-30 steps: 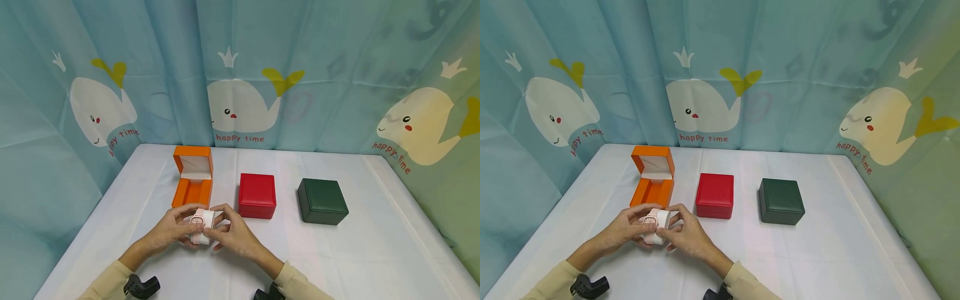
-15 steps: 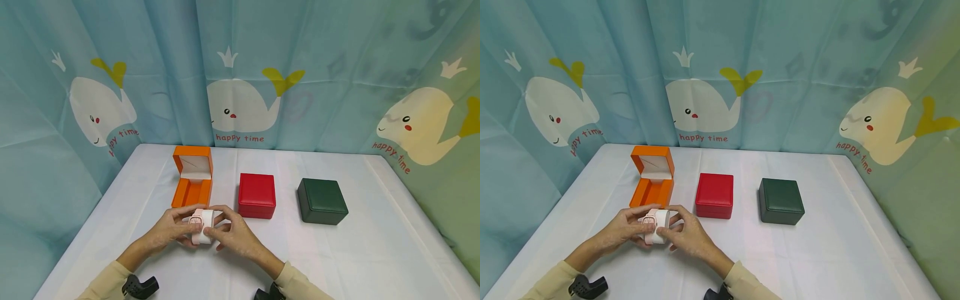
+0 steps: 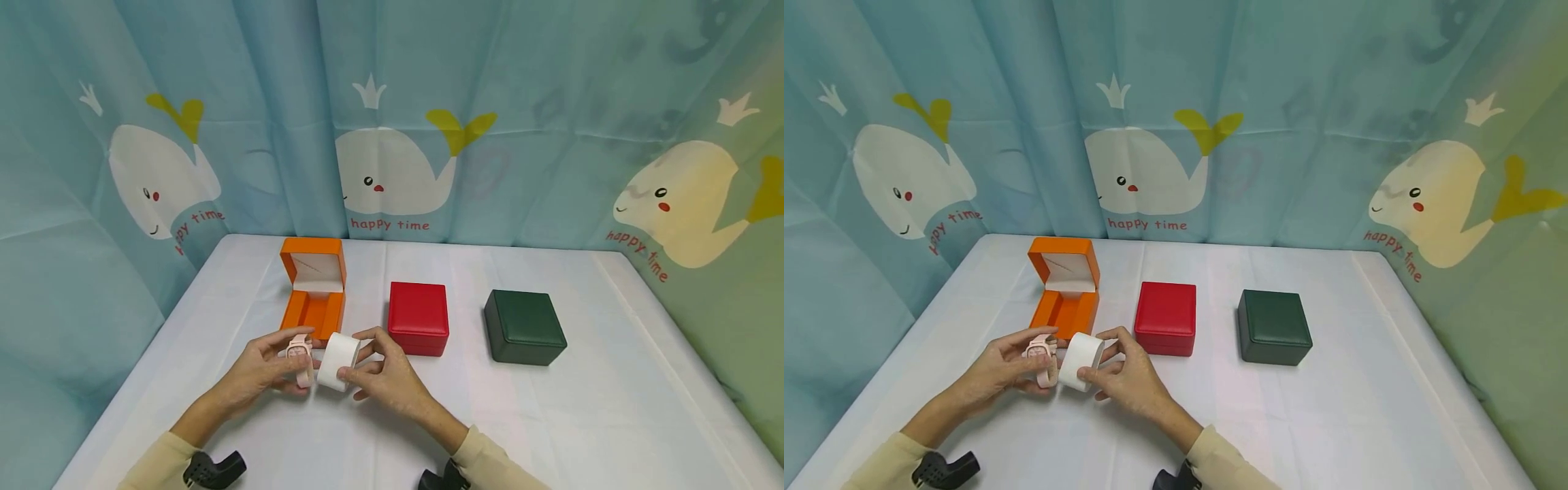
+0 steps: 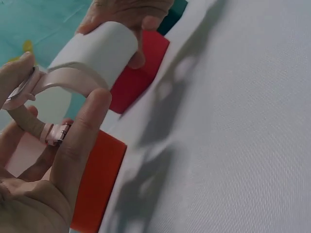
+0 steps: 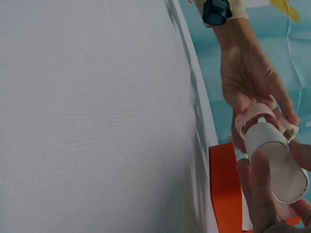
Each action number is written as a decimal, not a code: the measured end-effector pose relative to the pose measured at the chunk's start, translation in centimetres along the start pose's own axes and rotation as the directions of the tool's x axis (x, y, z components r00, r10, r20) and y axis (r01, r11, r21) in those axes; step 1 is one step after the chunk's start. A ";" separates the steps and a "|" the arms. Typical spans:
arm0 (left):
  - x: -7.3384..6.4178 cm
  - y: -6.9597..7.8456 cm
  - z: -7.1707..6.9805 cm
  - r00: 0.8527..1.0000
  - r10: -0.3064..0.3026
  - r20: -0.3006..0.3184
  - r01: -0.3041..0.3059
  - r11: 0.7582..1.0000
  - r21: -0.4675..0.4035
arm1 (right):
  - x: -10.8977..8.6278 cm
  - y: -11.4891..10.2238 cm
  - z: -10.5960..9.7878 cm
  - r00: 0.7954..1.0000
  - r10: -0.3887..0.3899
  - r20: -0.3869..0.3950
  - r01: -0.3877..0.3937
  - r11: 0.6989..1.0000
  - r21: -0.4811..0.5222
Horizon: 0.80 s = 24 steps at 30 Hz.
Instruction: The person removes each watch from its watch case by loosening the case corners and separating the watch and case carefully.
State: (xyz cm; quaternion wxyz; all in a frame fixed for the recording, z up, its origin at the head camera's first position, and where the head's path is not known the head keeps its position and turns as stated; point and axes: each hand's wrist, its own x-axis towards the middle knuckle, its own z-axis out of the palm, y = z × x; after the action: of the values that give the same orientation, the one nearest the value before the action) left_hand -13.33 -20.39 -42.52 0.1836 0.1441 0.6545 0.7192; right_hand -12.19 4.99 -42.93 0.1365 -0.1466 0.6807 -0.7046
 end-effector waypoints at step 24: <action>-0.9 -0.5 -0.8 0.997 -0.063 0.052 0.064 0.997 -0.029 | 0.1 0.5 0.1 1.000 0.008 -0.013 -0.008 1.000 -0.008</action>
State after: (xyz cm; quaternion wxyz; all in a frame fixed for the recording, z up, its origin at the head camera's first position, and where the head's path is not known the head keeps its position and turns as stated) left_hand -12.82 -21.46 -43.11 0.2252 0.1386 0.6426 0.7191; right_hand -12.29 4.84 -43.38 0.1343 -0.1400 0.6850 -0.7022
